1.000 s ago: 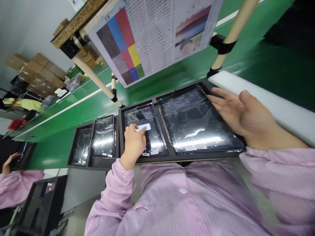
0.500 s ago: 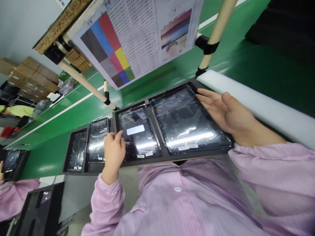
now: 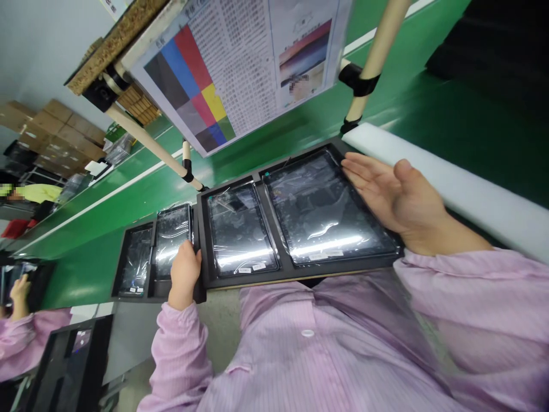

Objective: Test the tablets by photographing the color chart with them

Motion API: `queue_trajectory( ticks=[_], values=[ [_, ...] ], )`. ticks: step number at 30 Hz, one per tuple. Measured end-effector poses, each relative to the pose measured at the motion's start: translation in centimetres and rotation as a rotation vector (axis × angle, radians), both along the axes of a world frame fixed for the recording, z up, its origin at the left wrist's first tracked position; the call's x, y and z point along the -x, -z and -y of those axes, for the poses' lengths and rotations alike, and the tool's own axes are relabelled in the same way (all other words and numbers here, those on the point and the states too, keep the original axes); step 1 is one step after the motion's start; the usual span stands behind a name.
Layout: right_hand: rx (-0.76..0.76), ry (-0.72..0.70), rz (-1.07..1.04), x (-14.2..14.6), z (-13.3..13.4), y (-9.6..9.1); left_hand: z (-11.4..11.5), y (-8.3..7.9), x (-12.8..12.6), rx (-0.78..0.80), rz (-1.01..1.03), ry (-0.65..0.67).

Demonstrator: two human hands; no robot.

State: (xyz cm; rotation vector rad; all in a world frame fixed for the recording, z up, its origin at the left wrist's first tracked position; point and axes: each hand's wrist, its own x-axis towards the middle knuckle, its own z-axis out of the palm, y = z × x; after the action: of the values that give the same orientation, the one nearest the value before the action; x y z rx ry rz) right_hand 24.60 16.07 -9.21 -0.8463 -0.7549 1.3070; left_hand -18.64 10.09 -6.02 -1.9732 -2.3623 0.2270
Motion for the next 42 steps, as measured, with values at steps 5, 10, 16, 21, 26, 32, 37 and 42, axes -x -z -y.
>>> queue_trajectory(
  ticks=[5,10,16,21,26,32,37,42],
  values=[
    [-0.052,0.011,-0.022,-0.4,0.1,0.2,-1.6,-0.4,0.4,0.076,-0.016,-0.042],
    [-0.073,0.004,0.188,-0.4,-0.2,1.1,-2.0,-2.9,1.0,0.098,0.045,-0.017],
    [-0.105,-0.035,0.585,0.9,-0.6,0.7,-1.3,-8.8,1.0,0.016,0.126,0.018],
    [-0.231,-0.261,0.767,9.9,4.1,-2.9,0.4,-11.5,-4.4,-0.008,0.333,0.171],
    [0.149,-0.509,0.013,19.4,10.7,-5.3,3.5,-10.2,-11.7,-0.012,0.469,0.333],
    [0.303,-0.369,-0.069,19.2,10.6,-5.8,5.9,-9.5,-4.6,-0.117,0.513,0.282],
    [0.299,-0.345,-0.028,17.3,10.2,-5.5,7.3,-7.2,6.7,-0.244,0.381,-0.388],
    [0.272,-0.35,-0.077,14.8,10.1,-5.6,10.6,-2.0,10.2,-0.179,0.66,-0.688]
  ],
)
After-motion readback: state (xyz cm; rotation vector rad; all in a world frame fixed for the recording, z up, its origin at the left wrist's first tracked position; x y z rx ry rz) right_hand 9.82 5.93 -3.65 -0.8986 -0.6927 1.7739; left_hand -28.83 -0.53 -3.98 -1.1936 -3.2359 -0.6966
